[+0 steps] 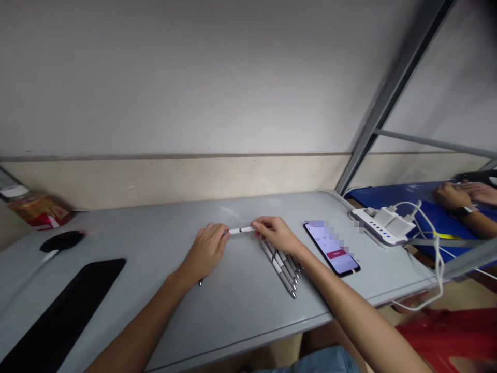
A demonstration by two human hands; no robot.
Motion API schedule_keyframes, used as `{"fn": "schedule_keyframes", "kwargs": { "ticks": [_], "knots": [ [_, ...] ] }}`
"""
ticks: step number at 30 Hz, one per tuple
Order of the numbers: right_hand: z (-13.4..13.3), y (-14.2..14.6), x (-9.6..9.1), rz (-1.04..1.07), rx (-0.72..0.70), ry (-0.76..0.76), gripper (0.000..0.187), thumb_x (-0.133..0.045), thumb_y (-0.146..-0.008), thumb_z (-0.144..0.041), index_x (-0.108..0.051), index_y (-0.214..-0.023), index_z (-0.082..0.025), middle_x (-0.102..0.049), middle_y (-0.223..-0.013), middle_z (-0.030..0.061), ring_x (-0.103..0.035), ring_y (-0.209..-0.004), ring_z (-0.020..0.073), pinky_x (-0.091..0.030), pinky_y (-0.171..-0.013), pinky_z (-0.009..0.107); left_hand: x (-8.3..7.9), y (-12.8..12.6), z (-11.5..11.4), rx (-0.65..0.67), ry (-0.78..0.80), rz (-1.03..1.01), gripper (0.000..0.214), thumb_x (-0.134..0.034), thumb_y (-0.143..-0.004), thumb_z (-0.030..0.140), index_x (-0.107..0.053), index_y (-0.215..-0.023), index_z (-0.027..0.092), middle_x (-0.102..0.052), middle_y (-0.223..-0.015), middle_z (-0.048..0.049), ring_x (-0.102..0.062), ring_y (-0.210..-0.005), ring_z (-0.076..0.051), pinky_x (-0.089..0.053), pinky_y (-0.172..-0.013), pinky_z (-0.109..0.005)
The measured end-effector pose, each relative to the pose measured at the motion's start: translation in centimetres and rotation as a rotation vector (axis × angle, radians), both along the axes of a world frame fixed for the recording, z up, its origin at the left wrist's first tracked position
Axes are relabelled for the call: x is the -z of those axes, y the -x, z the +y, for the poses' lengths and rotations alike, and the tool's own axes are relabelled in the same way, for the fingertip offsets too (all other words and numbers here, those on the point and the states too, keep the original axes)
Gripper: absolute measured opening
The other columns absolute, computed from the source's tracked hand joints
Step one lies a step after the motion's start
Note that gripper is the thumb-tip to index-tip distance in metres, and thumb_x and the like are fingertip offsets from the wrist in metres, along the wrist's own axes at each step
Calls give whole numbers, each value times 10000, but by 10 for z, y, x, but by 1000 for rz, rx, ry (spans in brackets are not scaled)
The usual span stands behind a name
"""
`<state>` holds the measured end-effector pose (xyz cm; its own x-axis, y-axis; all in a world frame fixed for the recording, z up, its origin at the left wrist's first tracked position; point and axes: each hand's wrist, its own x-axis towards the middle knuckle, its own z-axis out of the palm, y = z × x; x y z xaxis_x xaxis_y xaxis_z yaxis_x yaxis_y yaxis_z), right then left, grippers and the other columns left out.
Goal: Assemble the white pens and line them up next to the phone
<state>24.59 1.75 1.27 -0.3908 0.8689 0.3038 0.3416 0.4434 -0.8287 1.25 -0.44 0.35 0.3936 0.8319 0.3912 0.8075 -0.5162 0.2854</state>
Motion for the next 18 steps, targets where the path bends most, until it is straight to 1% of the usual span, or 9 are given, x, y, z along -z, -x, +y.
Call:
{"fn": "schedule_keyframes", "kwargs": {
  "ticks": [2, 4, 5, 7, 9, 12, 14, 16, 18],
  "knots": [
    [0, 0, -1, -19, 3, -28, 205, -542, -872, -316, -666, -834, -156, -595, -716, 11, -520, -657, 123, -397, -610, 232, 1, 0, 1, 6, 3, 3, 263, -305, -984, 326, -528, -935, 196, -580, -879, -35, -524, -861, -198, -388, -784, -344],
    [-1, -1, -3, 29, 24, -97, 165, -635, -800, -270, -663, -928, -170, -635, -873, 34, -554, -770, 140, -416, -660, 234, 2, 0, 1, 5, 5, -1, 246, -313, -984, 326, -523, -967, 198, -582, -898, -35, -528, -868, -197, -388, -790, -344],
    [-1, -1, -3, 54, 39, -104, 237, -668, -773, -266, -653, -993, -178, -640, -921, 40, -561, -800, 146, -423, -676, 237, 3, 0, 1, 5, 5, -4, 237, -317, -984, 324, -519, -986, 200, -584, -907, -35, -530, -869, -195, -388, -795, -344],
    [-1, -1, -3, 49, 36, -37, 250, -639, -806, -310, -655, -1013, -170, -644, -841, 33, -558, -731, 140, -422, -651, 243, 4, 0, 0, 4, 3, -10, 228, -319, -985, 319, -512, -1011, 202, -589, -918, -34, -535, -873, -194, -387, -800, -345],
    [-1, -2, -3, 14, 10, 23, 212, -563, -861, -326, -672, -918, -154, -623, -716, 18, -533, -640, 128, -410, -612, 243, 4, -1, 0, 4, 4, -7, 229, -313, -986, 317, -510, -1011, 202, -592, -914, -34, -538, -876, -196, -384, -803, -348],
    [1, -3, -1, 26, 2, -65, 136, -628, -804, -259, -665, -891, -161, -647, -841, 33, -557, -739, 137, -420, -648, 234, 3, -1, -1, -4, 13, 4, 236, -305, -987, 321, -510, -986, 204, -591, -888, -26, -537, -845, -191, -381, -794, -347],
    [2, -3, 1, 44, 22, -92, 299, -699, -746, -256, -647, -1030, -179, -646, -946, 38, -567, -805, 144, -429, -674, 231, 3, -2, -1, -7, 18, 4, 234, -305, -986, 315, -510, -976, 205, -594, -885, -22, -537, -834, -187, -380, -787, -343],
    [2, -3, 2, -12, 25, -54, 294, -658, -798, -307, -652, -1062, -176, -646, -856, 28, -559, -733, 135, -420, -646, 232, 4, -2, -1, -3, 17, 9, 230, -308, -984, 307, -514, -969, 205, -603, -896, -22, -539, -851, -187, -375, -787, -340],
    [1, -2, 2, -94, 7, -47, 213, -556, -876, -305, -686, -971, -165, -632, -735, 15, -535, -653, 125, -405, -622, 237, 4, -2, -1, -3, 5, 30, 251, -299, -986, 303, -523, -930, 204, -607, -881, -21, -534, -850, -189, -368, -773, -338]
  ]
}}
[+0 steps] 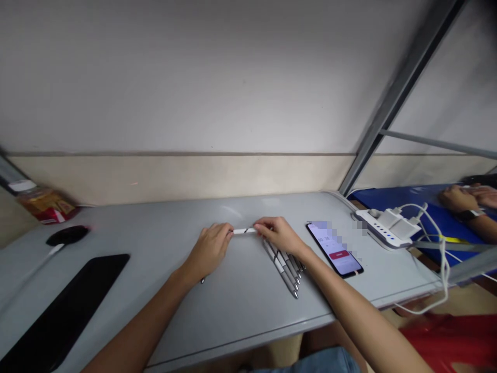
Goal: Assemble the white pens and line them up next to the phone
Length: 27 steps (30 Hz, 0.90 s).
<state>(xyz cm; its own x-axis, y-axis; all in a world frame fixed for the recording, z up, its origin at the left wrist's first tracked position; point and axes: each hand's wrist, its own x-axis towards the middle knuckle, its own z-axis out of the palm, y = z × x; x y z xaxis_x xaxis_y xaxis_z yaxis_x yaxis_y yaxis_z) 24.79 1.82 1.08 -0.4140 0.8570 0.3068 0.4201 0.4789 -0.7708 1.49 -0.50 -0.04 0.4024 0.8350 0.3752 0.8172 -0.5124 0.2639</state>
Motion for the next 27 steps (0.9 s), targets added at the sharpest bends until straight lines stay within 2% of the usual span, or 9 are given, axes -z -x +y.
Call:
{"fn": "schedule_keyframes", "kwargs": {
  "ticks": [3, 7, 10, 12, 14, 20, 27],
  "knots": [
    [-1, 0, 0, -43, -23, -103, 126, -571, -842, -181, -691, -876, -168, -650, -802, 29, -551, -703, 130, -409, -640, 234, 1, 1, 1, -8, -13, 22, 310, -274, -987, 296, -528, -838, 200, -600, -817, -20, -525, -802, -187, -360, -729, -329],
    [1, -2, 1, -45, -8, -259, 184, -600, -767, -55, -673, -885, -177, -640, -894, 45, -570, -781, 146, -428, -701, 248, 2, 3, 3, -10, 25, -37, 341, -271, -984, 297, -548, -812, 196, -598, -776, -21, -535, -749, -181, -387, -710, -321],
    [5, -7, 2, -89, 10, -319, 219, -573, -805, -62, -669, -961, -184, -642, -926, 62, -579, -829, 165, -437, -758, 280, 0, 5, 4, 8, 42, -88, 325, -296, -978, 317, -603, -966, 213, -639, -853, -28, -570, -817, -190, -418, -766, -335],
    [9, -12, 3, -150, 42, -345, 230, -561, -824, -69, -679, -984, -184, -647, -946, 77, -584, -867, 181, -439, -781, 296, -1, 6, 4, 24, 47, -94, 316, -319, -972, 304, -594, -1118, 248, -663, -960, -29, -583, -906, -196, -422, -829, -352],
    [12, -18, 3, -210, 83, -361, 231, -559, -834, -77, -692, -990, -183, -655, -959, 89, -588, -897, 195, -440, -796, 308, -2, 7, 5, 23, 43, -82, 328, -326, -968, 282, -578, -1178, 272, -666, -1016, -29, -582, -953, -197, -420, -862, -363],
    [21, -30, 7, -238, 142, -383, 221, -567, -855, -112, -712, -1002, -191, -675, -977, 91, -599, -890, 199, -441, -805, 317, 1, 13, 9, -45, 16, -57, 311, -315, -974, 287, -584, -1126, 256, -662, -982, -38, -580, -950, -199, -421, -857, -365],
    [16, -19, 7, -155, 11, -401, 202, -585, -872, -161, -719, -1015, -210, -677, -968, 83, -585, -892, 198, -444, -814, 324, 2, 8, 5, -3, 33, -28, 281, -320, -973, 286, -564, -1108, 260, -656, -999, -29, -570, -928, -206, -400, -851, -374]
  ]
}}
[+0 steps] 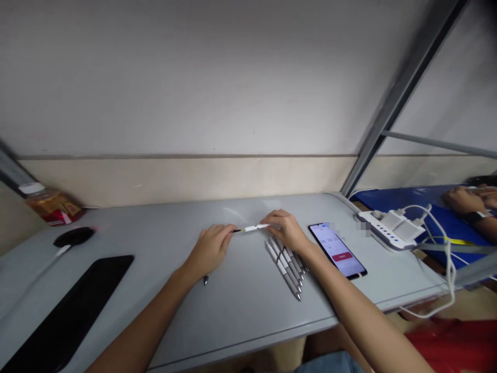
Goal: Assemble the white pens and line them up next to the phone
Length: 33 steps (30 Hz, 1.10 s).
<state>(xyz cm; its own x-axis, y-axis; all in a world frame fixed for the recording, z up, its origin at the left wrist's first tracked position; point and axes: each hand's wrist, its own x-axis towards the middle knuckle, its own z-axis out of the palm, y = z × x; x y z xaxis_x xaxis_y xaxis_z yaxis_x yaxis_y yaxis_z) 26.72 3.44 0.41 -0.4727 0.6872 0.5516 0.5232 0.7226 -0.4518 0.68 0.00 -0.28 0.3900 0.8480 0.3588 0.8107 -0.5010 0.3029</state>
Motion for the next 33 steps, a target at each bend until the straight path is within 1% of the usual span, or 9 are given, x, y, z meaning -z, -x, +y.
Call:
{"fn": "schedule_keyframes", "kwargs": {
  "ticks": [9, 13, 15, 17, 20, 22, 24, 29, 33],
  "knots": [
    [-10, 21, 1, 118, -101, 108, 193, -618, -868, -254, -720, -1030, -227, -699, -988, 77, -597, -907, 197, -445, -834, 333, 0, -4, -5, 51, 44, -39, 284, -298, -979, 328, -550, -930, 206, -597, -905, -36, -519, -884, -194, -395, -838, -371],
    [-12, 23, 1, 183, -78, 321, 261, -540, -909, -362, -719, -1004, -198, -701, -803, 46, -583, -699, 153, -426, -651, 266, -6, -5, -7, 85, 22, -5, 259, -321, -974, 313, -552, -934, 205, -591, -895, -33, -510, -887, -197, -388, -828, -365],
    [-14, 23, 0, 214, -74, 454, 348, -446, -945, -405, -689, -1055, -182, -637, -638, 12, -521, -574, 129, -389, -565, 244, -9, -5, -7, 104, 13, 3, 248, -322, -975, 300, -549, -944, 204, -592, -901, -31, -507, -895, -196, -384, -822, -358],
    [-14, 20, -2, 250, -109, 530, 352, -476, -924, -421, -636, -1127, -181, -570, -583, -22, -476, -530, 115, -361, -520, 225, -10, -5, -6, 107, 5, 0, 243, -319, -975, 289, -544, -939, 204, -589, -902, -30, -501, -895, -193, -383, -816, -352],
    [-14, 16, -3, 247, -176, 552, 330, -628, -825, -400, -614, -1078, -188, -554, -637, -37, -463, -547, 102, -352, -512, 208, -10, -4, -5, 89, -2, -10, 248, -317, -975, 291, -543, -917, 205, -586, -894, -31, -492, -883, -192, -385, -811, -349],
    [-13, 14, -3, 199, -158, 573, 280, -565, -863, -431, -636, -916, -165, -551, -613, -28, -447, -527, 98, -348, -510, 213, -10, -3, -5, 84, 6, -12, 257, -309, -977, 297, -542, -919, 205, -585, -890, -33, -489, -884, -193, -384, -816, -355],
    [-12, 14, -3, 158, -120, 585, 382, -454, -918, -468, -631, -802, -150, -538, -566, -18, -435, -505, 99, -346, -510, 221, -10, -3, -6, 91, 16, -13, 260, -303, -980, 302, -539, -933, 205, -586, -899, -35, -487, -896, -195, -382, -830, -363],
    [-13, 15, -5, 203, -112, 497, 309, -608, -833, -444, -620, -992, -179, -536, -625, -37, -454, -547, 104, -347, -520, 214, -10, -4, -7, 95, 21, -22, 252, -297, -984, 301, -526, -939, 206, -581, -915, -33, -486, -899, -193, -381, -832, -366],
    [-14, 14, -6, 131, -89, 528, 413, -436, -923, -489, -627, -777, -153, -509, -541, -24, -443, -511, 106, -346, -524, 229, -10, -4, -7, 102, 19, -14, 266, -283, -987, 298, -529, -944, 208, -578, -907, -32, -486, -895, -196, -383, -828, -365]
  ]
}}
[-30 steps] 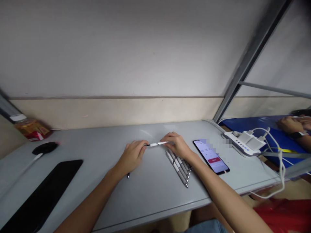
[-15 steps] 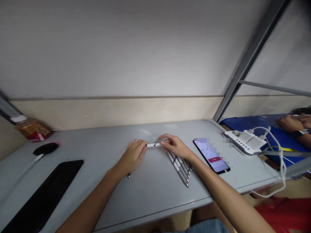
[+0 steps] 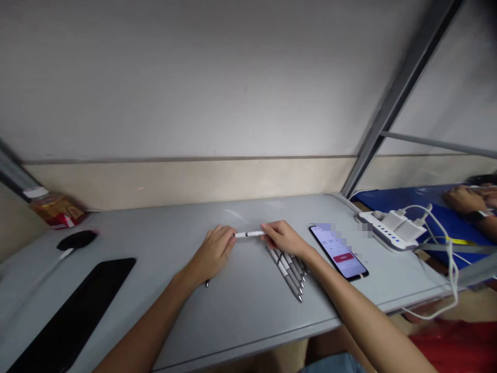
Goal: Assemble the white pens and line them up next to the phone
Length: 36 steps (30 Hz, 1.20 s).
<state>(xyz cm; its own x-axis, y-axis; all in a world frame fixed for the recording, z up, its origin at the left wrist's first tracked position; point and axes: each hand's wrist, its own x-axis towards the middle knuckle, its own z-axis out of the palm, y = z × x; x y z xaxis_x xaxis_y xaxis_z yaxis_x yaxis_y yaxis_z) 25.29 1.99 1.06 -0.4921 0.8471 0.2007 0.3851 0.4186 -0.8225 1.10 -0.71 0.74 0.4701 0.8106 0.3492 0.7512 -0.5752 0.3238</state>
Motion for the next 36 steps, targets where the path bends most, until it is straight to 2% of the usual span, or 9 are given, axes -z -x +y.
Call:
{"fn": "schedule_keyframes", "kwargs": {
  "ticks": [4, 8, 13, 15, 18, 21, 24, 29, 36],
  "knots": [
    [-1, 0, -1, 37, 8, -69, 311, -597, -844, -455, -622, -980, -177, -541, -623, -35, -468, -552, 105, -349, -530, 218, -1, -1, -1, -7, 14, 5, 279, -276, -986, 303, -533, -933, 210, -578, -901, -34, -489, -889, -200, -390, -814, -360],
    [-1, 0, -1, -38, 0, -17, 433, -398, -944, -477, -622, -758, -157, -511, -539, -25, -456, -510, 102, -356, -534, 226, 0, -1, 0, 4, 7, -3, 265, -280, -987, 300, -526, -950, 210, -575, -907, -32, -490, -895, -198, -385, -822, -361],
    [-1, -1, -2, 1, -13, -133, 290, -651, -817, -396, -609, -1015, -188, -532, -648, -48, -475, -577, 99, -352, -545, 205, 2, 1, 1, 1, 18, 4, 272, -284, -987, 317, -531, -943, 212, -573, -890, -30, -496, -890, -201, -387, -812, -361],
    [-1, 0, -2, -56, -7, -137, 238, -553, -889, -397, -631, -884, -173, -520, -587, -45, -458, -546, 95, -340, -543, 210, 3, 2, 2, 5, 22, -3, 272, -287, -988, 320, -535, -953, 212, -575, -898, -29, -496, -897, -199, -386, -824, -362],
    [-1, 1, -2, -130, 32, -153, 409, -413, -958, -417, -622, -722, -155, -526, -542, -27, -454, -523, 94, -341, -556, 222, 4, 2, 2, 7, 33, -10, 287, -277, -990, 323, -539, -953, 211, -567, -886, -28, -492, -880, -194, -390, -826, -359],
    [-3, 2, -3, -106, 32, -208, 289, -536, -900, -433, -653, -964, -176, -566, -625, -29, -493, -571, 104, -359, -565, 217, 5, 4, 3, -6, 35, -6, 297, -278, -989, 335, -541, -930, 209, -548, -855, -25, -490, -846, -189, -397, -813, -350],
    [-5, 3, -3, -92, 6, -273, 358, -625, -852, -400, -605, -1155, -211, -609, -723, -17, -530, -622, 117, -392, -598, 220, 4, 6, 4, -13, 46, -6, 305, -287, -984, 343, -544, -894, 205, -540, -826, -19, -495, -825, -184, -400, -801, -338],
    [-5, 4, 1, -135, -45, -475, 259, -550, -914, -340, -638, -1123, -214, -670, -962, 59, -595, -844, 159, -426, -762, 257, 1, 5, 3, 2, 133, -66, 320, -296, -978, 359, -545, -856, 198, -576, -826, -9, -526, -796, -166, -402, -775, -304],
    [-9, 12, 1, -400, 40, -545, 383, -359, -986, -423, -658, -1029, -186, -683, -855, 88, -602, -748, 180, -375, -666, 269, 1, 4, 5, -13, 146, -57, 232, -342, -898, 192, -480, -711, 195, -550, -690, 13, -498, -673, -145, -382, -687, -272]
  ]
}}
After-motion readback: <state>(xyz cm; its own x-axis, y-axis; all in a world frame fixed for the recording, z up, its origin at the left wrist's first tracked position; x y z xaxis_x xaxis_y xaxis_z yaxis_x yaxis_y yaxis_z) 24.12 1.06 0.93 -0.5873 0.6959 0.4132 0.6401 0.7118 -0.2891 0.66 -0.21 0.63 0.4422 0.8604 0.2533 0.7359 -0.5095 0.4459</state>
